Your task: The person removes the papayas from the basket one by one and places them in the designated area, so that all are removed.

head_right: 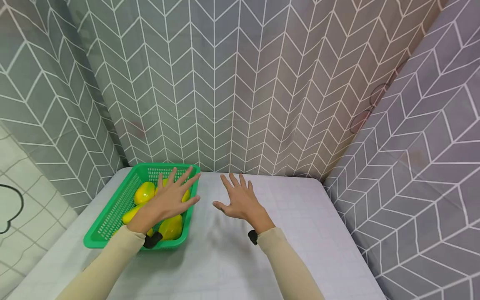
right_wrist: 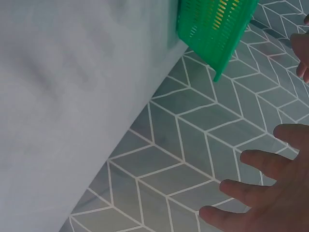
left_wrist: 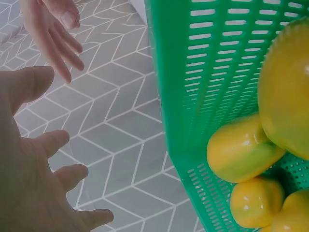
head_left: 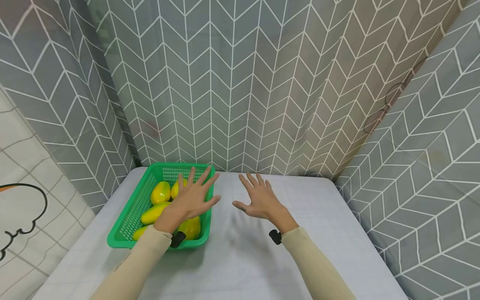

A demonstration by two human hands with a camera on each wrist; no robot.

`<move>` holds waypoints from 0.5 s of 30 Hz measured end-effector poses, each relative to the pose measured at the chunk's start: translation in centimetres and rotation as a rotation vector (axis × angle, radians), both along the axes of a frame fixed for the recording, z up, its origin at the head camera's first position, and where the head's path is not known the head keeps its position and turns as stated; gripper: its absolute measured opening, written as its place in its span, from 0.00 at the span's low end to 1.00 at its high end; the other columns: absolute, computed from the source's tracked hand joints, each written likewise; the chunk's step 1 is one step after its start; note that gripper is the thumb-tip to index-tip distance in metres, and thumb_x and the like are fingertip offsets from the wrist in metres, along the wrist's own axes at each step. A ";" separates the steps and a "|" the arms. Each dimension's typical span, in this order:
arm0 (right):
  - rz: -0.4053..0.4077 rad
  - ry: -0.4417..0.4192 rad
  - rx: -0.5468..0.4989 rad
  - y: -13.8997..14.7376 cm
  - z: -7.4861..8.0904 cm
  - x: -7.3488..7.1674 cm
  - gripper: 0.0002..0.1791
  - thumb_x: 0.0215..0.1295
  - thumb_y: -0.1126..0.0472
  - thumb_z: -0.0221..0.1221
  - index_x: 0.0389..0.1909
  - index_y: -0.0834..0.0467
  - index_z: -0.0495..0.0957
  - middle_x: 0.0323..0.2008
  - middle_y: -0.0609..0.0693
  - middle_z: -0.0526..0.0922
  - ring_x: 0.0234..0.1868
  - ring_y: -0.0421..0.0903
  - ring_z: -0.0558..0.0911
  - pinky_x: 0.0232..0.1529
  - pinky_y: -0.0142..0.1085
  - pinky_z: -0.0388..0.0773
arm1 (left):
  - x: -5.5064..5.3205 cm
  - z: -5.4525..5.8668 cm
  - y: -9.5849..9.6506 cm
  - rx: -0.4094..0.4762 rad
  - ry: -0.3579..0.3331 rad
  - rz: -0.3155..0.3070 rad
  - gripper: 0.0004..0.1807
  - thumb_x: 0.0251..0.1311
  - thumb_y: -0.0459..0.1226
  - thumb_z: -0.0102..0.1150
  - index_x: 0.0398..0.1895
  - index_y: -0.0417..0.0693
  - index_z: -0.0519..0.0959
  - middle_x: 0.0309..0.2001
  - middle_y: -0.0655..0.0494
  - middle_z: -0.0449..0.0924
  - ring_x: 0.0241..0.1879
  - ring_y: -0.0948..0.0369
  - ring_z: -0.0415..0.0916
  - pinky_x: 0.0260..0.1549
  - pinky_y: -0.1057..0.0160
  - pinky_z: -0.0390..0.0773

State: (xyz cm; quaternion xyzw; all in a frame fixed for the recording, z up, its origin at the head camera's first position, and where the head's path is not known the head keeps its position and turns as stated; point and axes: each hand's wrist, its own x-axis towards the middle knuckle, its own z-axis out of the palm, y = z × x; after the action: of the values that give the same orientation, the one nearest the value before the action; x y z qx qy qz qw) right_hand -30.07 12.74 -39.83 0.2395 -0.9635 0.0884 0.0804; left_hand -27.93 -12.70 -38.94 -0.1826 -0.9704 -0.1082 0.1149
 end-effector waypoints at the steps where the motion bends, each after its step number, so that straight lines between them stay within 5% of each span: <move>1: 0.002 0.004 -0.002 -0.1 0.0 0.0 0.49 0.62 0.27 0.48 0.78 0.42 0.44 0.78 0.51 0.51 0.79 0.61 0.48 0.72 0.66 0.52 | 0.1 0.0 -0.2 0.004 -0.003 0.001 0.41 0.64 0.64 0.44 0.78 0.65 0.51 0.80 0.51 0.43 0.76 0.32 0.36 0.64 0.21 0.35; 15: 0.035 0.009 -0.020 -1.5 0.2 0.3 0.49 0.62 0.27 0.49 0.78 0.44 0.45 0.78 0.51 0.53 0.78 0.58 0.52 0.72 0.63 0.55 | 0.9 0.6 -1.8 0.064 -0.053 0.050 0.42 0.65 0.65 0.42 0.78 0.66 0.47 0.80 0.48 0.43 0.76 0.31 0.36 0.63 0.20 0.32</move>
State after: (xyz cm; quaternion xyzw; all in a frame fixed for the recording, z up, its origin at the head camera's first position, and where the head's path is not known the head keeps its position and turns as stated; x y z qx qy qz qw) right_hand -29.73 11.28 -39.64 0.2558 -0.9579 0.0984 0.0854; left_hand -27.05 -14.49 -38.30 -0.1516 -0.9734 -0.1412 0.0977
